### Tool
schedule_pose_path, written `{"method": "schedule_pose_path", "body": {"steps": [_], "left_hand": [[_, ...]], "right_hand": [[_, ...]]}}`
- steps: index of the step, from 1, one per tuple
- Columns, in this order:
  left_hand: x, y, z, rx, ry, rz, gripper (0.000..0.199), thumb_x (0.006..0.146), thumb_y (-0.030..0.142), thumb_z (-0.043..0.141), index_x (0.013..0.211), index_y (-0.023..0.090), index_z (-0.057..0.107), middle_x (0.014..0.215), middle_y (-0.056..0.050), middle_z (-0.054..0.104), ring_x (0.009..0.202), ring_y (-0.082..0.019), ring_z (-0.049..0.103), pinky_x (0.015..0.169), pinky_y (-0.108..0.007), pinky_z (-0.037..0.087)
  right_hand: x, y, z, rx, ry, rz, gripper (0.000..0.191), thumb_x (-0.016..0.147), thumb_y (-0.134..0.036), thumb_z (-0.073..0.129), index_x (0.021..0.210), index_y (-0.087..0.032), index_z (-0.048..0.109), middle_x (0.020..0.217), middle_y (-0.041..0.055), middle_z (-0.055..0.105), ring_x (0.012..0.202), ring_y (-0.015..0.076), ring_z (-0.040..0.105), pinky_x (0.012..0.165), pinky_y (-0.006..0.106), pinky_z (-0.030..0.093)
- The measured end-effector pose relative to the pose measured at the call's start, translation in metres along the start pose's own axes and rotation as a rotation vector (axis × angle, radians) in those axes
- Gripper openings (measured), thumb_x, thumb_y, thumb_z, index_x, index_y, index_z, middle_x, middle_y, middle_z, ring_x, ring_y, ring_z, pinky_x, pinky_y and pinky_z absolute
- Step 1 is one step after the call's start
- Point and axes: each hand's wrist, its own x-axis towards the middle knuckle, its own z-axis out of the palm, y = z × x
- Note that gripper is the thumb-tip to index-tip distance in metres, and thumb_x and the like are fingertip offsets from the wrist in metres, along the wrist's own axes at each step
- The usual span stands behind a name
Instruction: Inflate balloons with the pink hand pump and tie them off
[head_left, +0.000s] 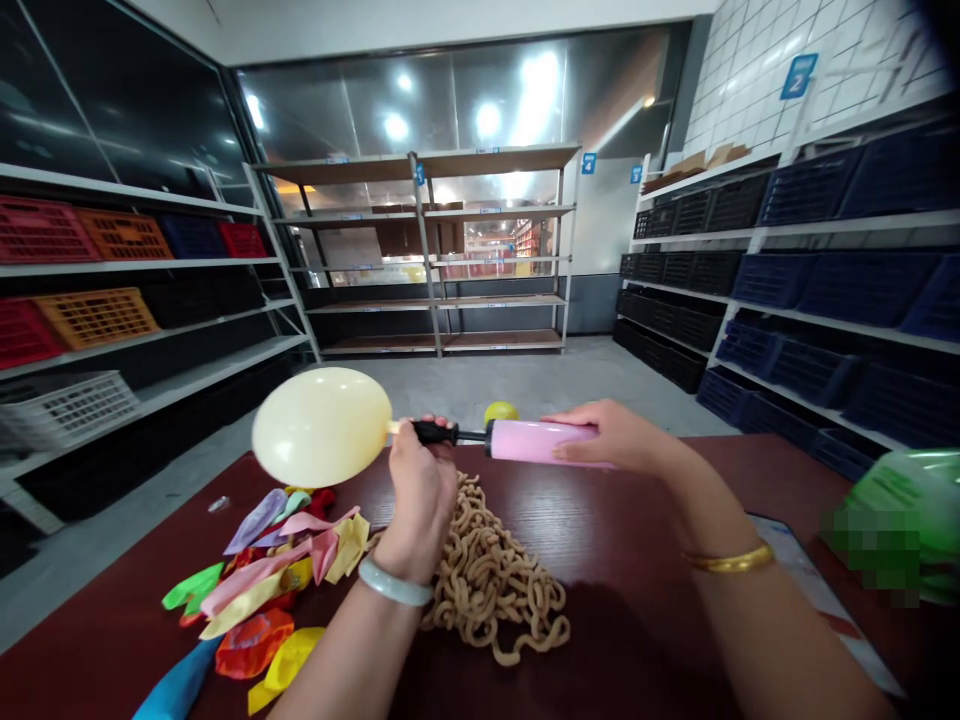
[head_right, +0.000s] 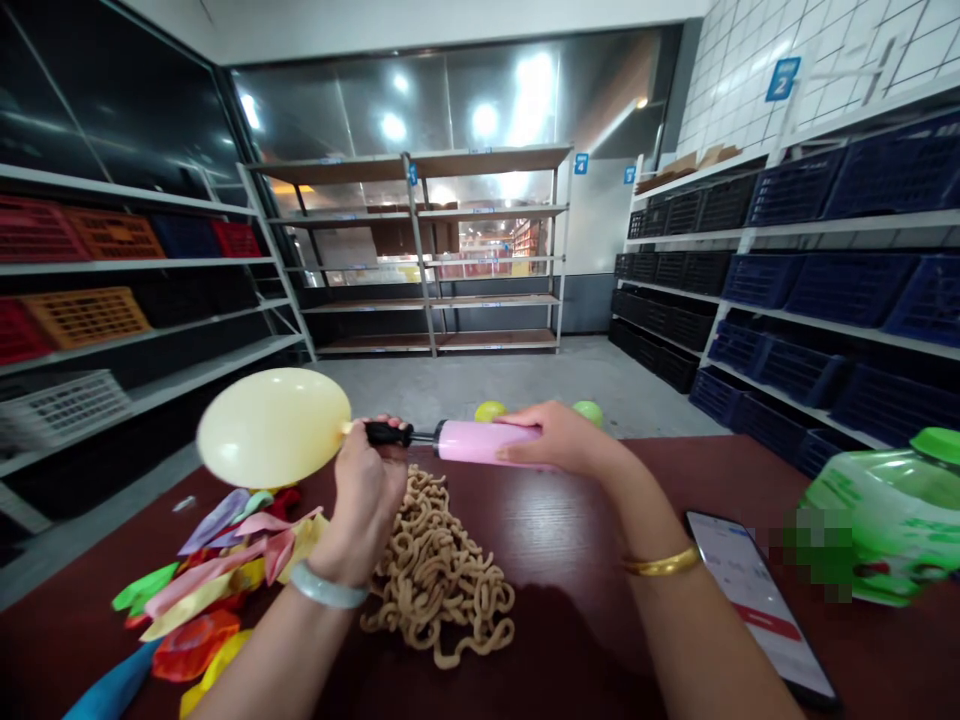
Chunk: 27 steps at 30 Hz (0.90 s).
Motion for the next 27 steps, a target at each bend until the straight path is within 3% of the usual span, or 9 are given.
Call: {"method": "schedule_pose_path", "body": {"steps": [3, 6, 8, 12, 17, 21, 27], "left_hand": [[-0.011, -0.012, -0.002, -0.002, 0.029, -0.069, 0.012, 0.090, 0.012, 0.047, 0.080, 0.018, 0.049, 0.069, 0.000, 0.055, 0.062, -0.012, 0.057, 0.068, -0.026, 0.050], [-0.009, -0.012, -0.002, 0.003, -0.002, -0.071, 0.011, 0.088, 0.012, 0.051, 0.080, 0.019, 0.049, 0.070, 0.000, 0.055, 0.063, -0.012, 0.058, 0.069, -0.027, 0.051], [0.000, -0.006, -0.004, 0.012, -0.020, -0.083, 0.010, 0.087, 0.011, 0.053, 0.081, 0.019, 0.049, 0.070, 0.000, 0.055, 0.062, -0.013, 0.057, 0.067, -0.028, 0.051], [0.024, 0.016, -0.011, 0.015, -0.015, -0.064, 0.012, 0.084, 0.008, 0.050, 0.079, 0.019, 0.047, 0.067, 0.001, 0.053, 0.059, -0.012, 0.055, 0.063, -0.028, 0.049], [0.043, 0.030, -0.021, 0.013, -0.035, 0.037, 0.010, 0.082, 0.009, 0.050, 0.079, 0.018, 0.048, 0.068, 0.001, 0.054, 0.060, -0.012, 0.055, 0.063, -0.027, 0.047], [0.030, 0.011, -0.019, 0.025, -0.079, 0.037, 0.009, 0.084, 0.017, 0.056, 0.080, 0.019, 0.048, 0.069, 0.001, 0.054, 0.061, -0.012, 0.055, 0.065, -0.026, 0.047], [-0.011, -0.023, -0.010, 0.036, -0.087, -0.044, 0.010, 0.084, 0.021, 0.059, 0.083, 0.020, 0.049, 0.073, 0.000, 0.058, 0.066, -0.013, 0.059, 0.072, -0.030, 0.050]], "right_hand": [[0.010, -0.007, 0.023, 0.026, 0.065, -0.020, 0.056, 0.076, -0.051, 0.075, 0.126, -0.027, 0.069, 0.122, 0.0066, 0.071, 0.108, 0.0352, 0.067, 0.095, 0.046, 0.050], [0.013, -0.008, 0.030, 0.053, 0.046, -0.034, 0.058, 0.076, -0.053, 0.074, 0.129, -0.028, 0.067, 0.127, 0.0051, 0.068, 0.113, 0.0350, 0.065, 0.099, 0.045, 0.050], [0.010, -0.004, 0.022, 0.058, 0.006, -0.013, 0.059, 0.077, -0.051, 0.074, 0.130, -0.027, 0.067, 0.126, 0.0052, 0.069, 0.108, 0.0336, 0.067, 0.092, 0.041, 0.054], [-0.007, 0.005, -0.008, 0.049, -0.112, 0.099, 0.062, 0.078, -0.051, 0.071, 0.135, -0.027, 0.063, 0.108, 0.0057, 0.075, 0.070, 0.0228, 0.070, 0.058, 0.032, 0.054], [-0.024, 0.014, -0.034, 0.025, -0.121, 0.083, 0.057, 0.080, -0.051, 0.070, 0.131, -0.026, 0.066, 0.108, 0.0054, 0.075, 0.068, 0.0183, 0.067, 0.059, 0.028, 0.051], [-0.017, 0.016, -0.027, 0.042, -0.118, 0.070, 0.055, 0.080, -0.050, 0.069, 0.129, -0.024, 0.068, 0.103, 0.0036, 0.075, 0.069, 0.0179, 0.065, 0.057, 0.026, 0.049], [0.007, 0.004, 0.008, 0.107, -0.097, 0.070, 0.061, 0.078, -0.050, 0.070, 0.131, -0.021, 0.066, 0.104, 0.0045, 0.075, 0.070, 0.0185, 0.064, 0.054, 0.025, 0.048]]}}
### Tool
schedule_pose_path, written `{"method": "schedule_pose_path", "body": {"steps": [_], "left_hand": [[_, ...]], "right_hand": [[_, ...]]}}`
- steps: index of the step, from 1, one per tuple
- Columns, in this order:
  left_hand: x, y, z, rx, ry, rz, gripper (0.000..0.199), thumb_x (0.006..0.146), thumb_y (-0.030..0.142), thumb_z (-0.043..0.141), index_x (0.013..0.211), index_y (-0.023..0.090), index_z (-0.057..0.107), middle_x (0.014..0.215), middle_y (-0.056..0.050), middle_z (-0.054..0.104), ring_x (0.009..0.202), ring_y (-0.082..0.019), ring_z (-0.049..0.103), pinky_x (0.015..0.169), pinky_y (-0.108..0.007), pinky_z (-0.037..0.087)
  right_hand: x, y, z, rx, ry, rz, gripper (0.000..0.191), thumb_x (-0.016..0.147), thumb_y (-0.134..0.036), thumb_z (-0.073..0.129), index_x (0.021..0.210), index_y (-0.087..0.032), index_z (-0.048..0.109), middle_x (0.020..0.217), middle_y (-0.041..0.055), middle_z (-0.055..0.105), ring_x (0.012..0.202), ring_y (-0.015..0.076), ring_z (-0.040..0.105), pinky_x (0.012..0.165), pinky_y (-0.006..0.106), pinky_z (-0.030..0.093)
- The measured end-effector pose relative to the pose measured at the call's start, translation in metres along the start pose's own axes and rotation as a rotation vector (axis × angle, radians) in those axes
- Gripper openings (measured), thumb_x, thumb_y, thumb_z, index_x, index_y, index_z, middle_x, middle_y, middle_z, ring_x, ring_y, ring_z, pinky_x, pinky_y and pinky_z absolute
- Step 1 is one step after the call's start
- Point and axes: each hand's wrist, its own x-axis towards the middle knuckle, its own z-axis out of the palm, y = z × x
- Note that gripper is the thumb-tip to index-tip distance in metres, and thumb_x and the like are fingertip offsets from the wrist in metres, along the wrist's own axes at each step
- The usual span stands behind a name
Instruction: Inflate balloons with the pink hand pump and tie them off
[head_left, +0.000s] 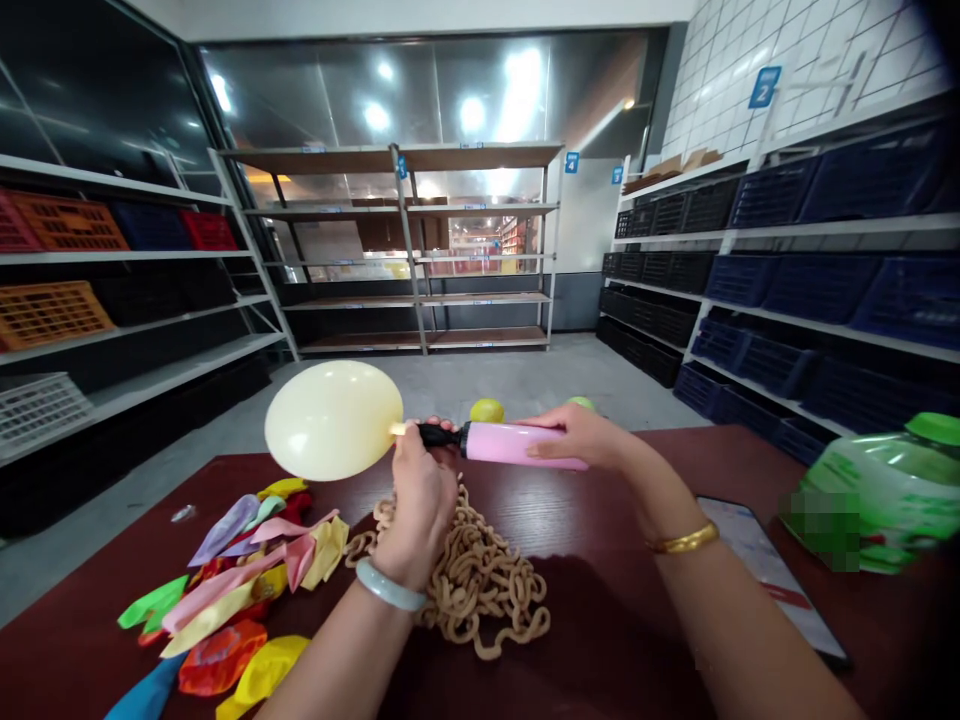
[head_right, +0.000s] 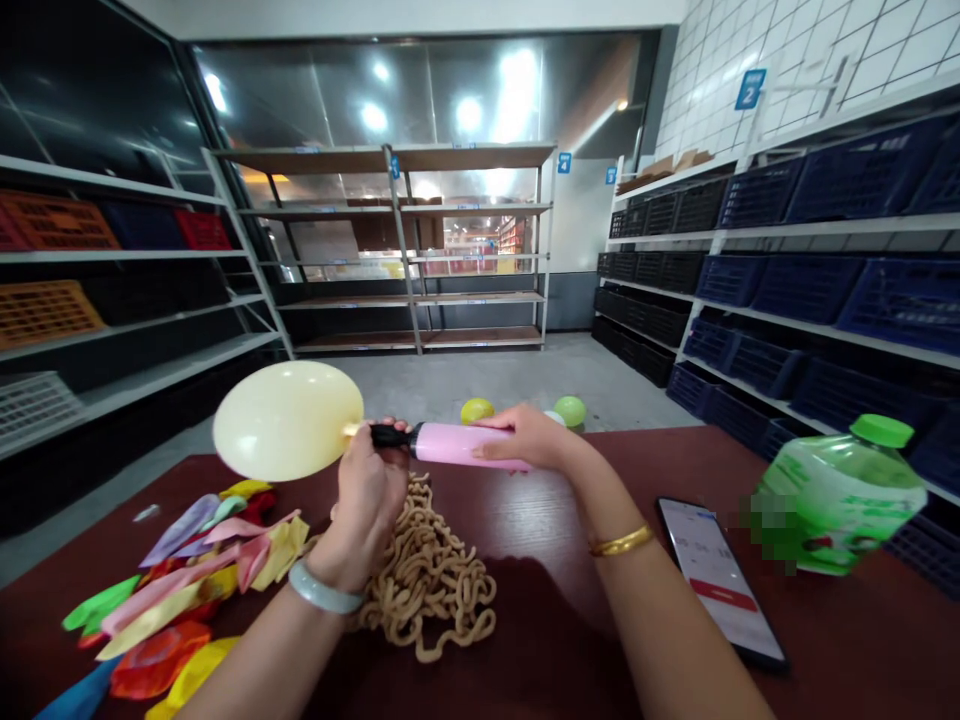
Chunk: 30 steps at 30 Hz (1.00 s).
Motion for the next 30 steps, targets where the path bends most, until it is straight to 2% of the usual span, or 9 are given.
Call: {"method": "schedule_pose_path", "body": {"steps": [4, 6, 10, 13, 17, 20, 23, 26, 30], "left_hand": [[0.001, 0.009, 0.003, 0.043, 0.036, -0.002, 0.010, 0.083, 0.017, 0.058, 0.081, 0.019, 0.049, 0.070, 0.001, 0.057, 0.064, -0.013, 0.059, 0.070, -0.030, 0.050], [0.012, 0.022, 0.000, 0.049, 0.031, 0.012, 0.008, 0.084, 0.015, 0.055, 0.080, 0.019, 0.049, 0.070, 0.001, 0.056, 0.063, -0.013, 0.058, 0.069, -0.030, 0.050], [0.039, 0.053, -0.011, 0.037, 0.076, 0.088, 0.009, 0.085, 0.011, 0.049, 0.081, 0.019, 0.048, 0.070, 0.001, 0.055, 0.060, -0.013, 0.057, 0.065, -0.029, 0.049], [0.050, 0.063, -0.016, 0.026, 0.088, 0.124, 0.009, 0.085, 0.012, 0.049, 0.081, 0.019, 0.047, 0.068, 0.001, 0.054, 0.059, -0.012, 0.056, 0.064, -0.028, 0.048], [0.038, 0.044, -0.011, 0.011, 0.062, 0.117, 0.009, 0.087, 0.018, 0.053, 0.081, 0.020, 0.047, 0.069, 0.001, 0.055, 0.060, -0.012, 0.056, 0.066, -0.028, 0.048], [0.016, 0.019, -0.005, -0.011, 0.030, 0.055, 0.009, 0.087, 0.022, 0.056, 0.084, 0.019, 0.048, 0.072, 0.001, 0.057, 0.064, -0.013, 0.058, 0.071, -0.030, 0.049], [-0.002, 0.003, -0.002, -0.007, -0.002, 0.049, 0.012, 0.086, 0.025, 0.060, 0.085, 0.019, 0.049, 0.075, 0.000, 0.058, 0.067, -0.013, 0.059, 0.073, -0.029, 0.049], [-0.006, 0.002, -0.001, 0.008, 0.017, 0.049, 0.013, 0.086, 0.024, 0.061, 0.083, 0.019, 0.049, 0.074, 0.000, 0.058, 0.066, -0.013, 0.059, 0.072, -0.029, 0.049], [0.011, 0.022, -0.003, 0.027, 0.047, 0.047, 0.009, 0.088, 0.019, 0.055, 0.082, 0.019, 0.049, 0.071, 0.000, 0.057, 0.063, -0.013, 0.058, 0.069, -0.030, 0.050]], "right_hand": [[0.002, -0.003, 0.007, 0.018, 0.001, -0.018, 0.061, 0.079, -0.046, 0.070, 0.133, -0.020, 0.064, 0.100, 0.0058, 0.076, 0.070, 0.0185, 0.064, 0.056, 0.025, 0.049], [-0.003, 0.002, 0.000, 0.017, -0.021, -0.015, 0.061, 0.079, -0.048, 0.070, 0.134, -0.021, 0.064, 0.096, 0.0045, 0.075, 0.067, 0.0170, 0.064, 0.055, 0.024, 0.048], [-0.017, 0.012, -0.022, 0.022, -0.051, -0.014, 0.061, 0.079, -0.052, 0.070, 0.133, -0.025, 0.064, 0.102, 0.0040, 0.074, 0.065, 0.0153, 0.064, 0.054, 0.024, 0.048], [-0.025, 0.016, -0.032, 0.011, -0.047, 0.011, 0.062, 0.079, -0.053, 0.070, 0.134, -0.025, 0.064, 0.101, 0.0044, 0.074, 0.063, 0.0155, 0.064, 0.055, 0.025, 0.048], [-0.023, 0.015, -0.030, 0.008, -0.013, 0.018, 0.058, 0.078, -0.052, 0.071, 0.129, -0.025, 0.068, 0.104, 0.0046, 0.074, 0.067, 0.0168, 0.065, 0.057, 0.025, 0.049], [-0.012, 0.011, -0.014, 0.034, -0.017, 0.017, 0.056, 0.078, -0.049, 0.071, 0.128, -0.024, 0.068, 0.104, 0.0048, 0.074, 0.068, 0.0168, 0.064, 0.055, 0.024, 0.048], [0.002, 0.006, 0.006, 0.095, -0.036, 0.044, 0.061, 0.078, -0.048, 0.071, 0.133, -0.021, 0.065, 0.094, 0.0053, 0.074, 0.064, 0.0152, 0.061, 0.050, 0.023, 0.046], [0.009, 0.002, 0.018, 0.163, -0.055, 0.081, 0.069, 0.079, -0.048, 0.071, 0.140, -0.019, 0.058, 0.087, 0.0055, 0.073, 0.058, 0.0137, 0.059, 0.046, 0.022, 0.044], [0.002, 0.004, 0.007, 0.117, -0.088, 0.075, 0.068, 0.080, -0.051, 0.070, 0.139, -0.018, 0.059, 0.089, 0.0067, 0.073, 0.057, 0.0137, 0.060, 0.047, 0.022, 0.044]]}}
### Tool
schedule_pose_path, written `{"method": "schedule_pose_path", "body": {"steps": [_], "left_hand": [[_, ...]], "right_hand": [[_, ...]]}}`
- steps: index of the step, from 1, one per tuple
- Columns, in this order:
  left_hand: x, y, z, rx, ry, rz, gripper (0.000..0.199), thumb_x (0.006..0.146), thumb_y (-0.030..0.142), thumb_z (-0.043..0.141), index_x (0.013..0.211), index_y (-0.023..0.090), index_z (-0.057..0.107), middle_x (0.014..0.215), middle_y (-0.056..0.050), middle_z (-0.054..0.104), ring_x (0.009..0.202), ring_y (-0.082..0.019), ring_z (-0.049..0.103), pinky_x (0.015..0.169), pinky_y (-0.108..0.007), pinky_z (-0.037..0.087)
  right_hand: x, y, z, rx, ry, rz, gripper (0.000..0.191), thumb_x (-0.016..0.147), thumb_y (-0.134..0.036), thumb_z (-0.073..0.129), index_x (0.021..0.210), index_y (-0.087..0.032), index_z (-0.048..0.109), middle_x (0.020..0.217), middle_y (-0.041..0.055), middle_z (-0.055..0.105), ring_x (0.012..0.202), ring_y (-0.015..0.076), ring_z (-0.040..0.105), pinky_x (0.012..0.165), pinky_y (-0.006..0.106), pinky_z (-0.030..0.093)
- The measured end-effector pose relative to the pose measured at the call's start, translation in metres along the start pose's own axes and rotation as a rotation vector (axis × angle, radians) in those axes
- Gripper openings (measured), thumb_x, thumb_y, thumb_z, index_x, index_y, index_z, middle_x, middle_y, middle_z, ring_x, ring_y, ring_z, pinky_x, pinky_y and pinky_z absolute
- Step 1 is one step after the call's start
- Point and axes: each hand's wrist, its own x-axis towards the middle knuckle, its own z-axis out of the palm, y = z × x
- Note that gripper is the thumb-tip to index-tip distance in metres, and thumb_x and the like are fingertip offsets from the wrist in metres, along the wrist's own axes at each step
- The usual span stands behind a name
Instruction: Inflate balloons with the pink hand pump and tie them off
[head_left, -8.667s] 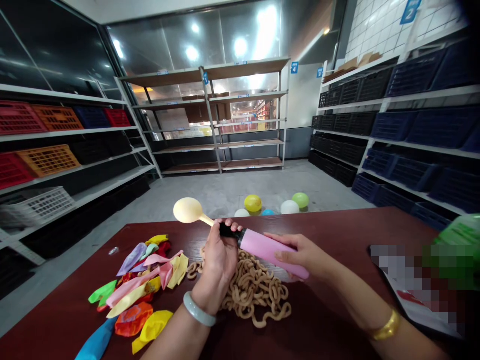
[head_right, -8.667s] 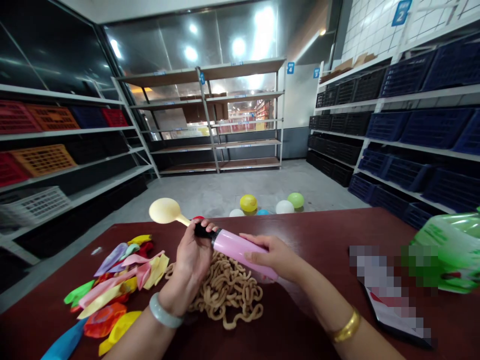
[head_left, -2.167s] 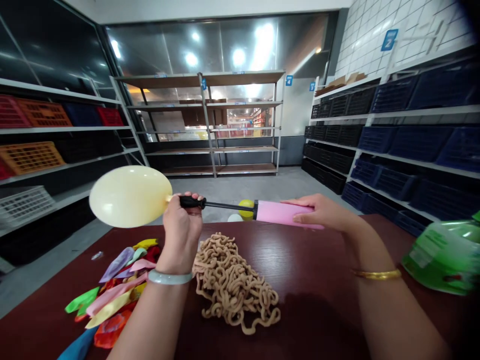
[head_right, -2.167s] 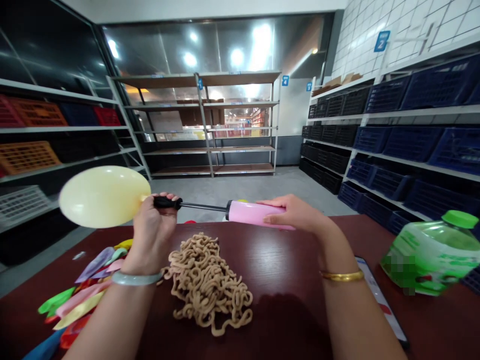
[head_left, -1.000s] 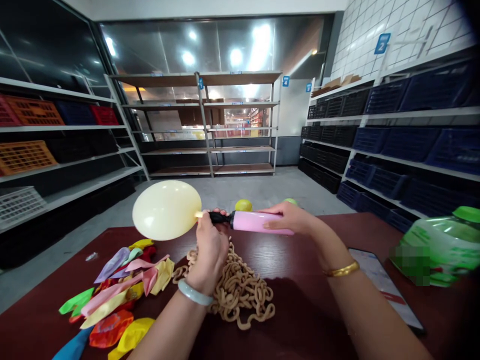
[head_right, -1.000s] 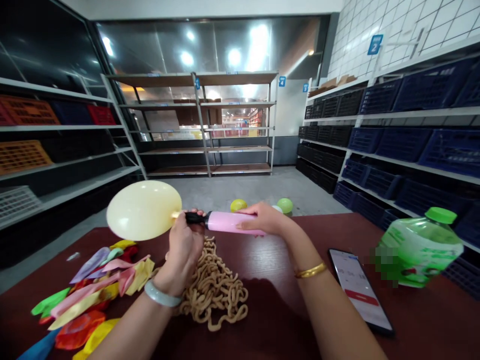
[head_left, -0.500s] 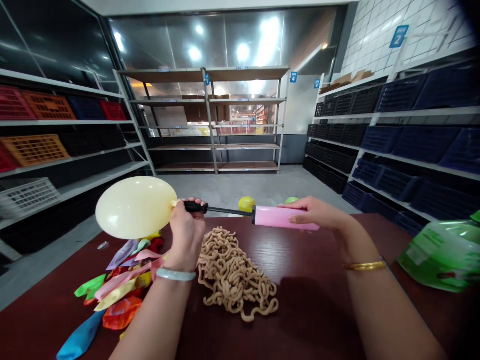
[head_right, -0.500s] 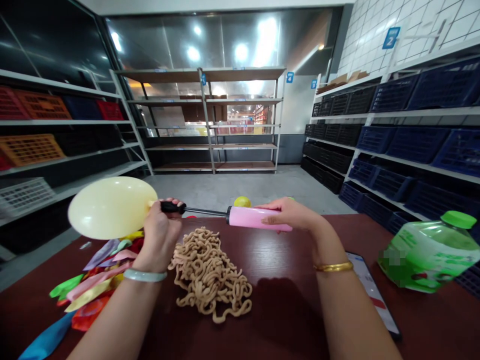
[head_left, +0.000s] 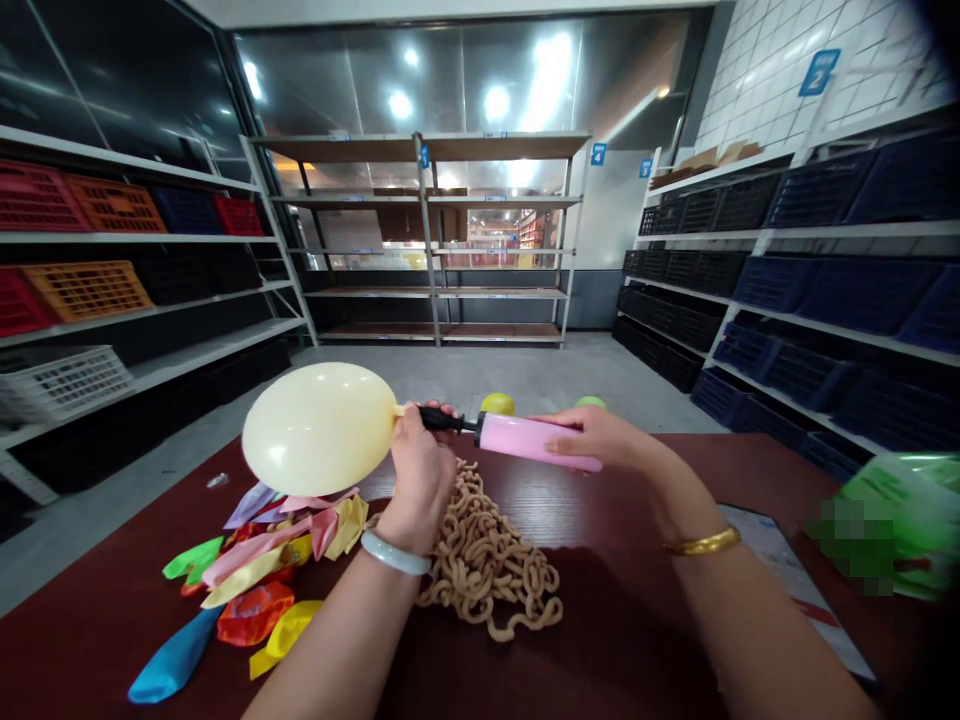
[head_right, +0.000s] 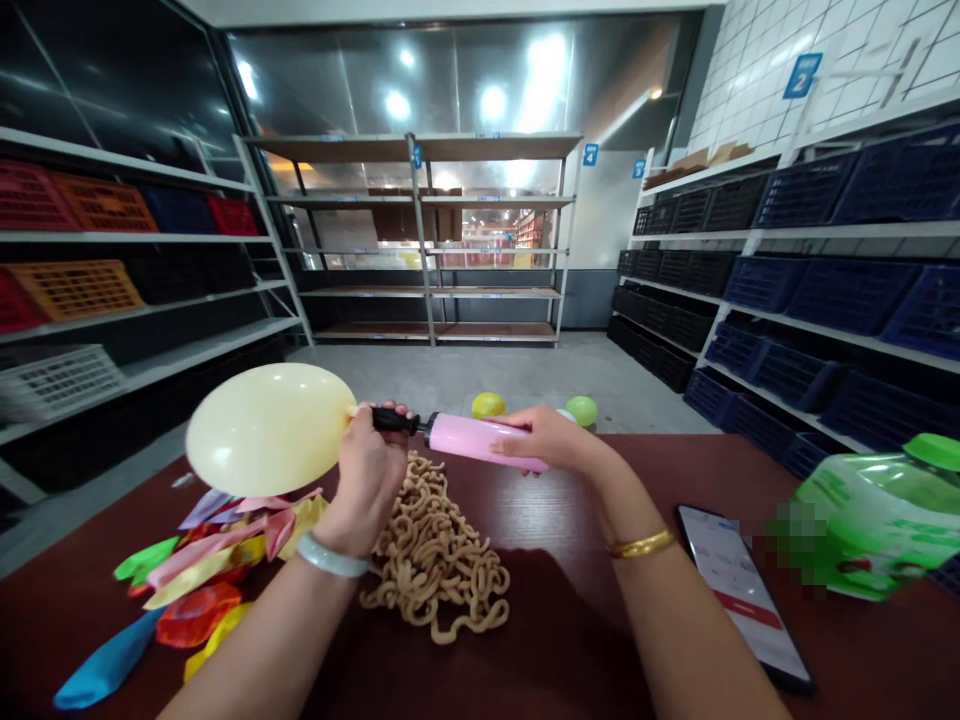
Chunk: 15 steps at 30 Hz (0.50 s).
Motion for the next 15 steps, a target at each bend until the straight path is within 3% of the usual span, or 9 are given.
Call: {"method": "schedule_pose_path", "body": {"steps": [4, 7, 11, 15], "left_hand": [[0.027, 0.026, -0.007, -0.013, 0.064, 0.049, 0.008, 0.089, 0.014, 0.047, 0.082, 0.019, 0.048, 0.069, 0.001, 0.055, 0.061, -0.013, 0.057, 0.065, -0.030, 0.049], [0.037, 0.032, -0.012, -0.010, 0.077, 0.077, 0.007, 0.088, 0.015, 0.049, 0.082, 0.019, 0.047, 0.069, 0.001, 0.054, 0.060, -0.013, 0.056, 0.065, -0.029, 0.048], [0.022, 0.012, -0.009, -0.029, 0.039, 0.064, 0.007, 0.088, 0.016, 0.050, 0.083, 0.019, 0.047, 0.070, 0.001, 0.055, 0.062, -0.012, 0.057, 0.067, -0.029, 0.048], [-0.008, -0.017, 0.000, -0.025, 0.010, -0.027, 0.007, 0.088, 0.018, 0.052, 0.084, 0.019, 0.048, 0.073, 0.001, 0.057, 0.064, -0.013, 0.058, 0.070, -0.030, 0.049]], "right_hand": [[-0.016, 0.012, -0.026, -0.056, -0.003, -0.018, 0.066, 0.080, -0.054, 0.069, 0.137, -0.021, 0.061, 0.102, 0.0069, 0.073, 0.065, 0.0159, 0.064, 0.054, 0.024, 0.048], [-0.026, 0.020, -0.040, -0.067, 0.020, -0.018, 0.066, 0.079, -0.055, 0.069, 0.135, -0.021, 0.063, 0.099, 0.0062, 0.074, 0.066, 0.0168, 0.064, 0.056, 0.025, 0.048], [-0.027, 0.020, -0.043, -0.112, 0.077, -0.017, 0.061, 0.079, -0.053, 0.070, 0.130, -0.020, 0.067, 0.107, 0.0075, 0.073, 0.074, 0.0192, 0.065, 0.061, 0.026, 0.049], [-0.010, 0.011, -0.024, -0.198, 0.084, -0.079, 0.053, 0.081, -0.051, 0.069, 0.124, -0.021, 0.071, 0.111, 0.0060, 0.073, 0.088, 0.0224, 0.065, 0.070, 0.027, 0.049]]}}
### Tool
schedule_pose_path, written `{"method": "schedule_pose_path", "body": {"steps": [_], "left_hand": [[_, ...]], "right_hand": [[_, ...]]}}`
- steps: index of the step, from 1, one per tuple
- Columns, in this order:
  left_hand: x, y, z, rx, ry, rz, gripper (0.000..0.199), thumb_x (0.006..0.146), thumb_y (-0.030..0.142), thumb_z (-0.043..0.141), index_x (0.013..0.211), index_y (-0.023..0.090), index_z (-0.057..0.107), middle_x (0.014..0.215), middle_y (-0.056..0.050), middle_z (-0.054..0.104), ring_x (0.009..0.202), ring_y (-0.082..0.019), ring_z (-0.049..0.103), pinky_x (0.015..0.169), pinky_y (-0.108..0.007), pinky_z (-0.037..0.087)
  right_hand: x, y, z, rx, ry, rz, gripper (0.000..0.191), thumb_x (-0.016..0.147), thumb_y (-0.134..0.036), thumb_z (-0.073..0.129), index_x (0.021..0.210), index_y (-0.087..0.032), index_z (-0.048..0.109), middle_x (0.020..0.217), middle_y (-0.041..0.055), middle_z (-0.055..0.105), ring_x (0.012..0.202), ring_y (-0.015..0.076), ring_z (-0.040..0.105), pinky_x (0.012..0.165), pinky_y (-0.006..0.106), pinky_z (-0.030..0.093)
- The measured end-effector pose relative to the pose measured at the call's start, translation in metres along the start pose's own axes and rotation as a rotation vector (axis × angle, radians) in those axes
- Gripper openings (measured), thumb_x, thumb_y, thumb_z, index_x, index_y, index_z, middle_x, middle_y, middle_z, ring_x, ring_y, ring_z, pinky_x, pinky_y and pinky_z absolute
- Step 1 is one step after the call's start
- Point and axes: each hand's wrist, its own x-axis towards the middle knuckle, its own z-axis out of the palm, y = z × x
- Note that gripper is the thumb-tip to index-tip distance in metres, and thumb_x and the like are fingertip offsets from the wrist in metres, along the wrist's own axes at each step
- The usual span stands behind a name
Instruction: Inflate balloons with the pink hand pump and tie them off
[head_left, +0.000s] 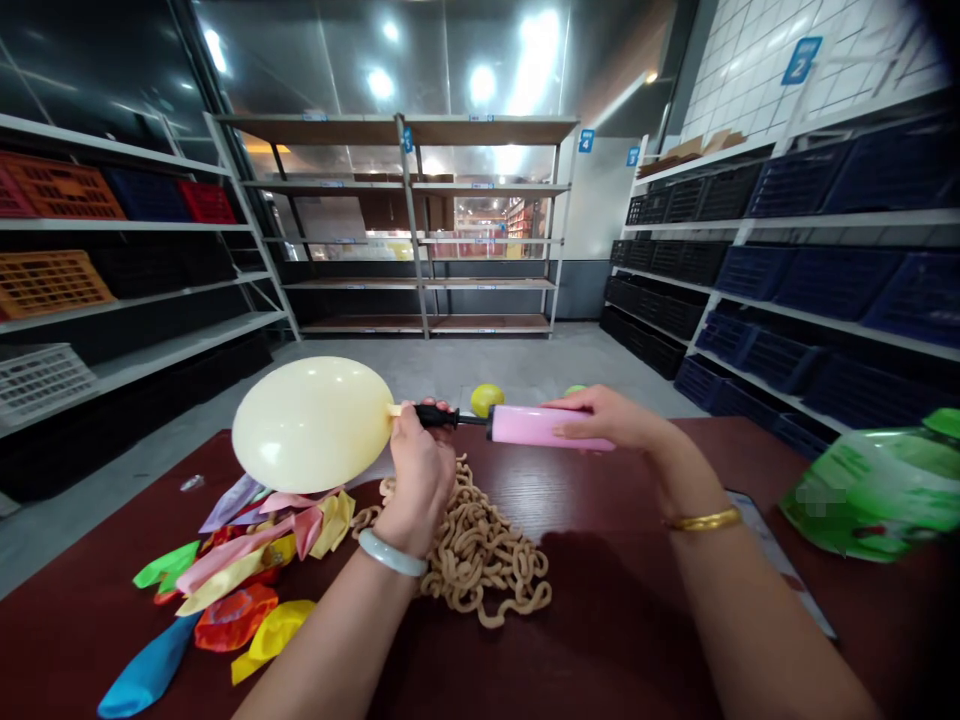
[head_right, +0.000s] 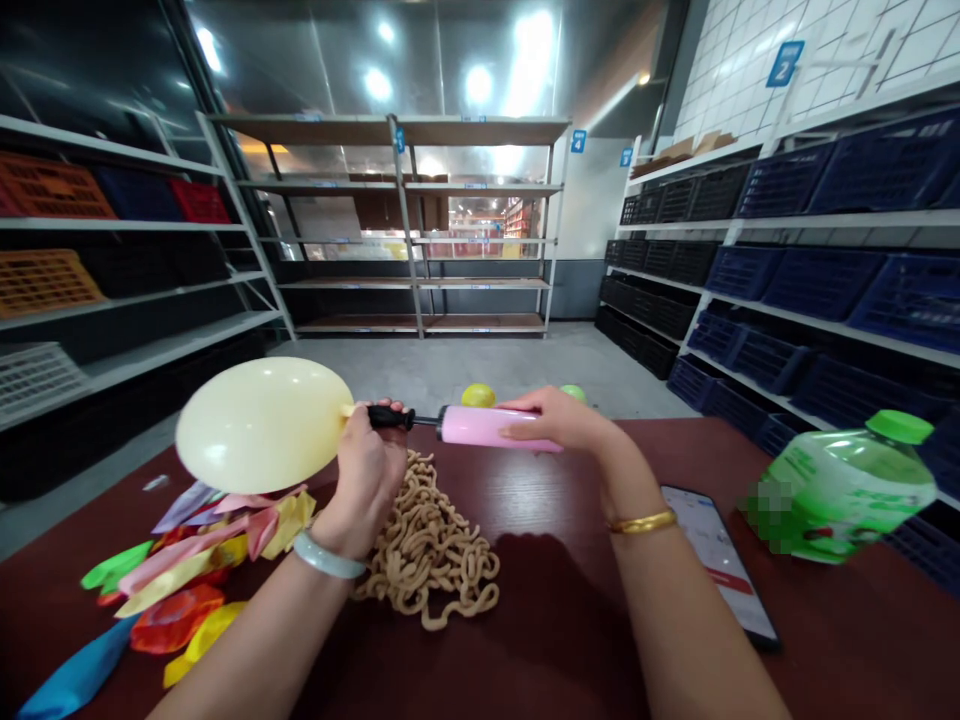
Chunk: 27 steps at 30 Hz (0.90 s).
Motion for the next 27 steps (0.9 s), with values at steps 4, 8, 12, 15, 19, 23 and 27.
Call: {"method": "schedule_pose_path", "body": {"steps": [4, 8, 12, 15, 19, 23, 27], "left_hand": [[-0.008, -0.003, 0.003, 0.008, 0.031, 0.008, 0.007, 0.089, 0.017, 0.051, 0.083, 0.019, 0.049, 0.072, 0.001, 0.056, 0.064, -0.012, 0.058, 0.072, -0.028, 0.050], [0.013, 0.020, 0.000, 0.070, -0.005, -0.018, 0.008, 0.087, 0.013, 0.049, 0.082, 0.019, 0.048, 0.069, 0.001, 0.054, 0.061, -0.012, 0.056, 0.067, -0.028, 0.049], [0.040, 0.049, -0.009, 0.097, -0.013, 0.107, 0.008, 0.083, 0.012, 0.049, 0.082, 0.019, 0.048, 0.071, 0.001, 0.053, 0.060, -0.013, 0.054, 0.062, -0.028, 0.049], [0.053, 0.063, -0.013, 0.104, -0.008, 0.174, 0.010, 0.080, 0.009, 0.047, 0.079, 0.019, 0.047, 0.071, 0.001, 0.052, 0.060, -0.012, 0.053, 0.059, -0.027, 0.047], [0.048, 0.057, -0.009, 0.068, -0.030, 0.186, 0.010, 0.081, 0.009, 0.047, 0.078, 0.019, 0.046, 0.069, 0.002, 0.049, 0.059, -0.011, 0.051, 0.057, -0.024, 0.043], [0.019, 0.027, 0.003, 0.052, -0.082, 0.102, 0.007, 0.085, 0.014, 0.049, 0.081, 0.019, 0.047, 0.070, 0.001, 0.052, 0.062, -0.012, 0.053, 0.062, -0.025, 0.046], [-0.003, 0.005, 0.005, 0.065, -0.100, 0.056, 0.009, 0.087, 0.021, 0.056, 0.083, 0.020, 0.048, 0.073, 0.001, 0.054, 0.066, -0.012, 0.057, 0.070, -0.028, 0.049]], "right_hand": [[0.022, -0.008, 0.035, 0.035, 0.011, -0.055, 0.051, 0.082, -0.052, 0.067, 0.119, -0.017, 0.072, 0.104, 0.0056, 0.074, 0.085, 0.0209, 0.064, 0.067, 0.026, 0.048], [0.030, -0.010, 0.052, 0.107, -0.055, -0.021, 0.048, 0.088, -0.054, 0.061, 0.114, -0.014, 0.069, 0.083, 0.0053, 0.072, 0.064, 0.0153, 0.063, 0.053, 0.024, 0.044], [0.016, 0.000, 0.031, 0.181, -0.142, 0.059, 0.048, 0.086, -0.060, 0.060, 0.095, -0.014, 0.067, 0.071, 0.0038, 0.068, 0.055, 0.0138, 0.061, 0.047, 0.022, 0.043], [0.003, 0.010, 0.009, 0.225, -0.183, 0.098, 0.046, 0.084, -0.060, 0.062, 0.083, -0.015, 0.065, 0.066, 0.0028, 0.066, 0.053, 0.0133, 0.060, 0.046, 0.023, 0.044], [0.001, 0.012, 0.004, 0.198, -0.170, 0.121, 0.045, 0.084, -0.060, 0.062, 0.077, -0.016, 0.062, 0.062, 0.0020, 0.065, 0.051, 0.0131, 0.059, 0.044, 0.022, 0.044], [0.016, 0.002, 0.027, 0.203, -0.094, 0.068, 0.043, 0.083, -0.058, 0.064, 0.082, -0.015, 0.064, 0.064, 0.0022, 0.065, 0.052, 0.0133, 0.061, 0.042, 0.021, 0.043], [0.025, -0.007, 0.046, 0.297, -0.091, 0.055, 0.042, 0.084, -0.056, 0.064, 0.090, -0.015, 0.066, 0.062, 0.0019, 0.064, 0.051, 0.0134, 0.061, 0.041, 0.020, 0.042]]}}
